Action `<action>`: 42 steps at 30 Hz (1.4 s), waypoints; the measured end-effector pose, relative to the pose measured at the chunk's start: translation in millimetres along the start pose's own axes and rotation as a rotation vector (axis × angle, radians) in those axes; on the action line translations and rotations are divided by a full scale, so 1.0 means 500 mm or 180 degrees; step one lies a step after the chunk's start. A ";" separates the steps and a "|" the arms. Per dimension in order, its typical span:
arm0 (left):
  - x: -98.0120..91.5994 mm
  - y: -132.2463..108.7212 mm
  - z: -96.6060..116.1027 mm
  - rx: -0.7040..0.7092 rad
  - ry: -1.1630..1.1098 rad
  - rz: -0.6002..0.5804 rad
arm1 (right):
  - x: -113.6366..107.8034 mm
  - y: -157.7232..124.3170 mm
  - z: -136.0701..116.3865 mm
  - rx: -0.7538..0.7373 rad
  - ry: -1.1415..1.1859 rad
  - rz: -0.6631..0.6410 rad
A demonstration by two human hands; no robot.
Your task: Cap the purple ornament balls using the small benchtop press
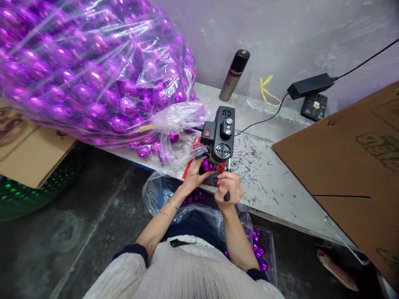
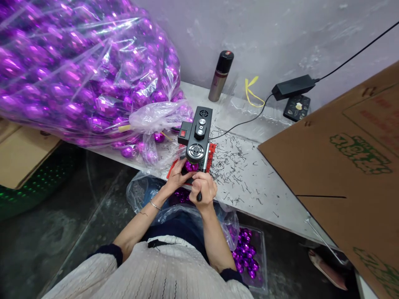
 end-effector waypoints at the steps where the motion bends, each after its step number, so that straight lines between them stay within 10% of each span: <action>1: -0.001 0.000 0.000 0.0012 0.0013 0.0001 | 0.002 -0.006 0.003 0.0013 0.0007 0.0015; 34: -0.002 0.007 -0.002 0.0187 -0.0020 -0.0017 | 0.031 -0.047 0.028 -0.0250 0.0001 0.0237; 42: -0.013 0.009 0.015 0.0181 -0.0049 -0.0027 | -0.015 0.068 -0.020 0.0539 0.0146 -0.0035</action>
Point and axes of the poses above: each hand's wrist, its own y-axis towards the middle knuckle, its own x-axis out of the palm, z = x × y, the point moved 2 cm from there along y, towards the middle knuckle, and after that the axes turned 3 degrees about -x, right-handed, at the moved point
